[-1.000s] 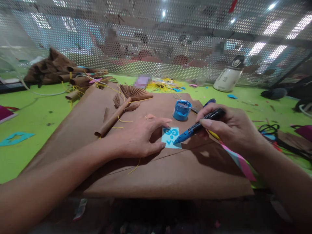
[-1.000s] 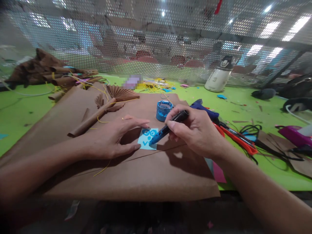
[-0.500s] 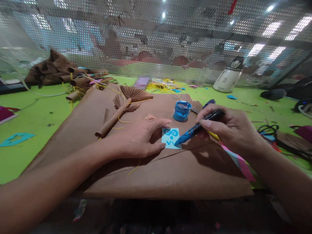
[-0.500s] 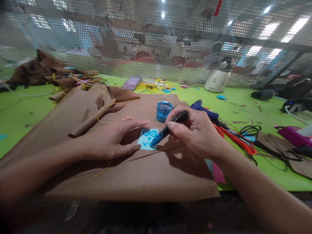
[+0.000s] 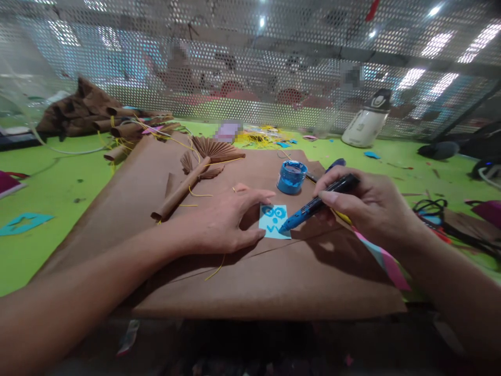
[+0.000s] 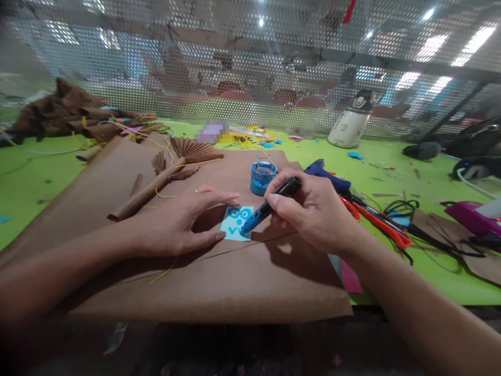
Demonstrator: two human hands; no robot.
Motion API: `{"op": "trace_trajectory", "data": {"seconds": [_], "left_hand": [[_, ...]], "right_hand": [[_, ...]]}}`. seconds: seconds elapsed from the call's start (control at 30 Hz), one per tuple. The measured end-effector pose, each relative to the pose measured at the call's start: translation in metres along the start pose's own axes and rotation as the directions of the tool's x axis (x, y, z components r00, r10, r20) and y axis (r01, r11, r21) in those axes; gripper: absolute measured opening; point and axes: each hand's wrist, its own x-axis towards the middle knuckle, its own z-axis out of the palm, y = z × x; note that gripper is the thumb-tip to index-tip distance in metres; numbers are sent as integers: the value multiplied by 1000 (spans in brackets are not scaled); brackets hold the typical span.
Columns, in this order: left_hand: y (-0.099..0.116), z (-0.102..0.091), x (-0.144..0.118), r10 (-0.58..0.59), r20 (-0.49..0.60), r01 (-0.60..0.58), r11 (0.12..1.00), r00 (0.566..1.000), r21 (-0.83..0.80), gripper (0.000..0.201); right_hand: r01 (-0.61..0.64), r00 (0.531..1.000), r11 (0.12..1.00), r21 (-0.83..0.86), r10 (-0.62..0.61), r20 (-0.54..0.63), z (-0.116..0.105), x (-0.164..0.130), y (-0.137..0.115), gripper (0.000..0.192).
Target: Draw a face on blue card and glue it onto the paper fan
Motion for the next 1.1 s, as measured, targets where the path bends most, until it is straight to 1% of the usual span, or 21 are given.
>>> {"op": "trace_trajectory", "data": {"seconds": [0.27, 0.5, 0.67, 0.8, 1.1], "left_hand": [[0, 1, 0, -16, 5, 16, 1000, 1000, 1, 53], [1, 1, -1, -43, 3, 43, 999, 999, 5, 55], [1, 0, -1, -11, 5, 11, 1000, 1000, -6, 52], [0, 1, 0, 28, -9, -28, 999, 1000, -20, 50], [-1, 1, 0, 9, 1, -9, 1000, 1000, -1, 52]], "right_hand": [[-9, 1000, 1000, 13, 9, 9, -2, 1, 0, 6], [-43, 999, 998, 41, 43, -3, -2, 2, 1, 8], [-47, 998, 996, 78, 49, -28, -1, 1, 3, 7], [-39, 999, 997, 61, 40, -20, 1, 0, 4, 6], [-44, 999, 999, 29, 45, -19, -1, 1, 4, 8]]}}
